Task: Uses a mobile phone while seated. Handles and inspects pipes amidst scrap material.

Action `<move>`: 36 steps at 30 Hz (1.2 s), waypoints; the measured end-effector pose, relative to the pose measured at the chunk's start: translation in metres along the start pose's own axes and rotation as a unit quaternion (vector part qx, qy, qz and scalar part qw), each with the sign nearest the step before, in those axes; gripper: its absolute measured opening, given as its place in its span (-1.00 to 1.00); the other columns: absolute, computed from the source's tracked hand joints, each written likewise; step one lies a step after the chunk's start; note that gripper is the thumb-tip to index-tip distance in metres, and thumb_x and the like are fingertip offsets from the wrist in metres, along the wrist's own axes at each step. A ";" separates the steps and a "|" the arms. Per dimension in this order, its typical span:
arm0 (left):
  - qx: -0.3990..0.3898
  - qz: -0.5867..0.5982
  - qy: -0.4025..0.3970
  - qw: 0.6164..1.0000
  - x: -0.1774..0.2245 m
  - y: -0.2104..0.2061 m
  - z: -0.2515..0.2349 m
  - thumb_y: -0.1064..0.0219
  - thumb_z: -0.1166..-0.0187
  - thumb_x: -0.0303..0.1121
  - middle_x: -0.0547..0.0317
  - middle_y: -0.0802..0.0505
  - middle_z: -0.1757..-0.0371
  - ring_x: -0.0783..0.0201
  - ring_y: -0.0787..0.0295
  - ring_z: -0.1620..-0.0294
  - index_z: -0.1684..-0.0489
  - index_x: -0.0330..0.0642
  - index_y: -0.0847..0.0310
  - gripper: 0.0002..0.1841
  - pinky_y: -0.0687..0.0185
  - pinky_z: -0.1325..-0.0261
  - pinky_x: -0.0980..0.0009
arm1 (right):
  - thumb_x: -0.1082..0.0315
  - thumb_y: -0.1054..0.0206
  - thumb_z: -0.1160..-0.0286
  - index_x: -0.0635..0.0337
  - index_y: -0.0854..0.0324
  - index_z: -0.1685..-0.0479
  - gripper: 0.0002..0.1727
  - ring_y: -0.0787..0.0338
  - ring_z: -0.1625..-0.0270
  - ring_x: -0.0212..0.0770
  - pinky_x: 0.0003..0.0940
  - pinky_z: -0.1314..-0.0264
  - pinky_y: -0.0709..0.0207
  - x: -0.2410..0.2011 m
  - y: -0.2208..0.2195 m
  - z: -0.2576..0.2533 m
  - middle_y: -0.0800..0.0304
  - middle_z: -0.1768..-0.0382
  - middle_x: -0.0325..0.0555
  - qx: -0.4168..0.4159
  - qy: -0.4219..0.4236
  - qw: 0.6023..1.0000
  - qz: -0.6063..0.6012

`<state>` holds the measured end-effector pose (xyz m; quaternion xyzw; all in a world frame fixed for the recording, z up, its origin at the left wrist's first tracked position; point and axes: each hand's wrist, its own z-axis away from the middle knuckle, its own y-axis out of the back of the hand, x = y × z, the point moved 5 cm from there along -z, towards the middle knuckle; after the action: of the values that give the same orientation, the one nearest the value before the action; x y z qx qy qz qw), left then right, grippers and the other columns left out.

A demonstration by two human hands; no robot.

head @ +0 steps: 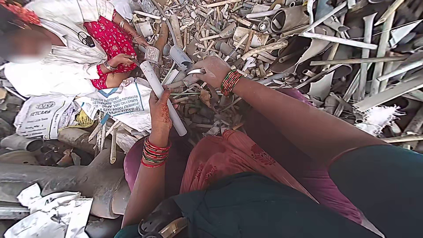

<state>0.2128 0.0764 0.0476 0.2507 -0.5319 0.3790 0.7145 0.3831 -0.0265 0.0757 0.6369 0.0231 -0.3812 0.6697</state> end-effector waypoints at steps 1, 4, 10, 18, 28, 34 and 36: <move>0.000 0.002 0.000 1.000 0.000 0.000 0.000 -0.09 -0.79 -0.43 0.19 -0.75 0.14 0.50 -0.64 0.56 -0.23 -0.17 -0.39 -0.83 -0.58 0.57 0.62 | 0.23 -0.26 -0.75 0.20 -0.72 -0.29 -0.67 -0.75 -0.26 0.18 0.20 -0.33 -0.51 0.001 0.000 -0.001 -0.79 -0.17 0.21 0.001 -0.004 1.000 -0.004; -0.011 0.004 -0.013 1.000 -0.001 -0.001 -0.001 -0.08 -0.79 -0.45 0.21 -0.75 0.20 0.52 -0.63 0.60 -0.16 -0.17 -0.40 -0.87 -0.60 0.57 0.64 | 0.28 -0.36 -0.63 0.27 -0.70 -0.17 -0.71 -0.75 -0.18 0.19 0.20 -0.24 -0.53 0.005 -0.001 -0.003 -0.76 -0.06 0.21 0.023 0.000 0.999 -0.025; -0.103 -0.081 0.029 0.991 -0.013 -0.009 0.002 -0.09 -0.80 -0.40 0.25 -0.66 0.26 0.53 -0.51 0.62 -0.29 -0.19 -0.39 -0.78 -0.52 0.55 0.66 | 0.08 -0.23 -0.79 0.24 -0.71 -0.33 -0.56 -0.80 -0.15 -0.08 -0.05 -0.34 -0.53 0.003 -0.002 0.001 -0.85 -0.12 0.10 0.045 0.034 0.980 -0.190; -0.207 -0.130 0.015 0.970 -0.018 -0.024 0.009 -0.12 -0.78 -0.45 0.22 -0.67 0.32 0.51 -0.56 0.59 -0.36 -0.24 -0.38 -0.74 -0.58 0.48 0.63 | 0.21 -0.30 -0.73 0.30 -0.67 -0.17 -0.68 -0.73 0.04 -0.30 -0.25 -0.17 -0.51 0.002 -0.005 -0.001 -0.83 0.06 -0.04 0.030 0.015 0.949 -0.312; -0.249 -0.180 0.037 0.951 -0.005 -0.035 0.012 -0.16 -0.77 -0.38 0.14 -0.73 0.18 0.47 -0.66 0.46 -0.43 -0.42 -0.31 -0.62 -0.65 0.35 0.55 | 0.17 -0.24 -0.80 0.40 -0.68 -0.13 -0.61 -0.69 0.00 -0.02 0.03 -0.20 -0.47 0.020 0.023 -0.009 -0.76 0.07 0.19 0.084 -0.039 0.940 -0.328; -0.267 -0.271 0.033 0.924 0.017 -0.030 0.009 -0.09 -0.84 -0.30 0.13 -0.75 0.13 0.48 -0.64 0.45 -0.35 -0.39 -0.43 -0.67 -0.62 0.33 0.54 | 0.08 -0.23 -0.79 0.38 -0.66 -0.09 -0.56 -0.52 0.23 -0.11 -0.04 0.04 -0.39 0.061 0.045 -0.015 -0.65 0.21 0.10 0.141 -0.108 0.917 -0.357; -0.258 -0.305 0.038 0.916 0.028 -0.026 0.010 -0.06 -0.86 -0.26 0.17 -0.73 0.19 0.51 -0.55 0.52 -0.37 -0.36 -0.44 -0.65 -0.53 0.42 0.57 | 0.03 -0.18 -0.82 0.38 -0.66 -0.03 -0.52 -0.46 0.35 -0.15 -0.11 0.15 -0.38 0.065 0.046 -0.015 -0.57 0.33 0.05 0.158 -0.121 0.915 -0.350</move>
<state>0.2327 0.0612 0.0783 0.1937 -0.4816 0.0016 0.8547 0.4610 -0.0496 0.0772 0.6343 0.1028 -0.6644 0.3818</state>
